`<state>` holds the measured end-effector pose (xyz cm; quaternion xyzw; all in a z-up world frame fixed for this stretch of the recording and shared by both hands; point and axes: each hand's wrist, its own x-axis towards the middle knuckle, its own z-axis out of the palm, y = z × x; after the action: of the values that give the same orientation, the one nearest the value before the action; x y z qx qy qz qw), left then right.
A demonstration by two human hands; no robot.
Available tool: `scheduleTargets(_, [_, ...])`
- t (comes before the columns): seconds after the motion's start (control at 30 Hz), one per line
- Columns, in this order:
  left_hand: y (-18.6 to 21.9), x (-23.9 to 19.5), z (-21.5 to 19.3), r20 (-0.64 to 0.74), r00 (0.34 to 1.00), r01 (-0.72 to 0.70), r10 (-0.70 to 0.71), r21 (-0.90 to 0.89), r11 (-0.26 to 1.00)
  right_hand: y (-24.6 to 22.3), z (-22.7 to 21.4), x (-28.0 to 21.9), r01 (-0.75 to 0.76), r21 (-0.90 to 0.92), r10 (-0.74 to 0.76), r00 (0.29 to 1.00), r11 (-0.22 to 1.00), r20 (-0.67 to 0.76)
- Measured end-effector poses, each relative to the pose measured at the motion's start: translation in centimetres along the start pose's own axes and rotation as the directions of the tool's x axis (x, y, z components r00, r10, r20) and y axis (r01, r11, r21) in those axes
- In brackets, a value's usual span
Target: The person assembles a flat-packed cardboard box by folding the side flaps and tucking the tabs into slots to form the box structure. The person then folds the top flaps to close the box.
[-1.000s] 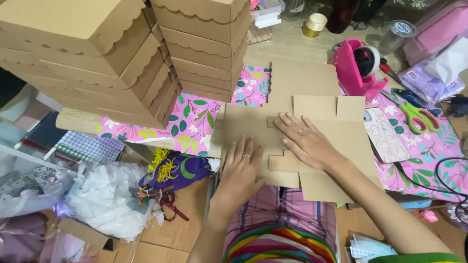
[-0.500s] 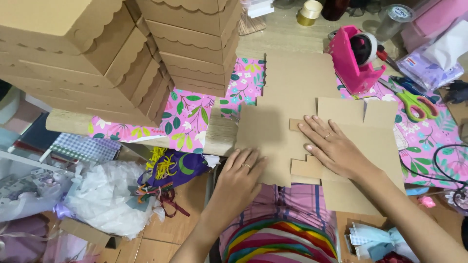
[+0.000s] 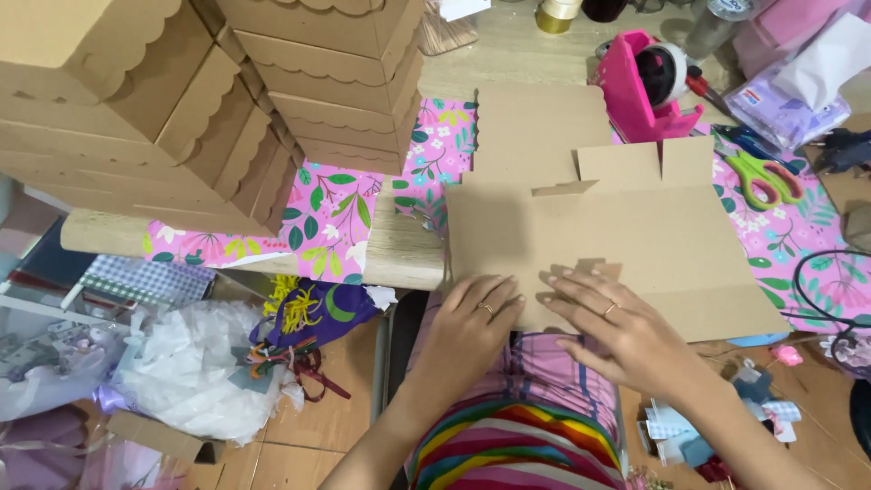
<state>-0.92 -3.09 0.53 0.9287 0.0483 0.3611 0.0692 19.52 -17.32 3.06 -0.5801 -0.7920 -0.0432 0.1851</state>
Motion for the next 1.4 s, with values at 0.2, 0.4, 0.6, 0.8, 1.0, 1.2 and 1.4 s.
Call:
scheduleTargets(0.2, [-1.0, -2.4, 0.9, 0.057, 0.985, 0.162, -0.163, 0.031, 0.986, 1.0, 3.3, -0.1, -0.048, 0.013, 0.049, 0.998, 0.999, -0.049])
scheduleTargets(0.4, [-2.4, -4.5, 0.7, 0.01, 0.966, 0.258, -0.258, -0.009, 0.966, 1.2, 3.7, 0.8, -0.145, -0.037, 0.144, 0.989, 0.989, -0.037])
scheduleTargets(0.6, [-3.9, -5.2, 1.0, -0.087, 0.977, 0.188, -0.193, -0.059, 0.98, 1.2, 3.1, 1.6, -0.184, -0.081, 0.188, 0.981, 0.98, 0.046])
scheduleTargets(0.8, [-4.4, -5.0, 1.2, -0.134, 0.971, 0.186, -0.199, -0.1, 0.977, 1.5, 2.7, 2.3, -0.181, -0.1, 0.191, 0.977, 0.978, 0.097])
scheduleTargets(1.0, [-4.4, -4.0, 0.6, -0.118, 0.957, 0.249, -0.266, -0.138, 0.959, 2.4, 2.4, 2.9, -0.235, 0.02, 0.231, 0.967, 0.972, 0.107])
scheduleTargets(1.2, [-5.3, -3.5, 1.2, -0.029, 0.947, 0.315, -0.32, -0.121, 0.941, 3.4, 2.8, 4.6, -0.421, 0.143, 0.398, 0.903, 0.896, 0.163])
scheduleTargets(1.4, [-4.0, -2.4, 1.7, -0.107, 0.943, 0.313, -0.314, -0.021, 0.949, 4.6, 3.7, 5.0, -0.473, -0.042, 0.464, 0.837, 0.88, 0.29])
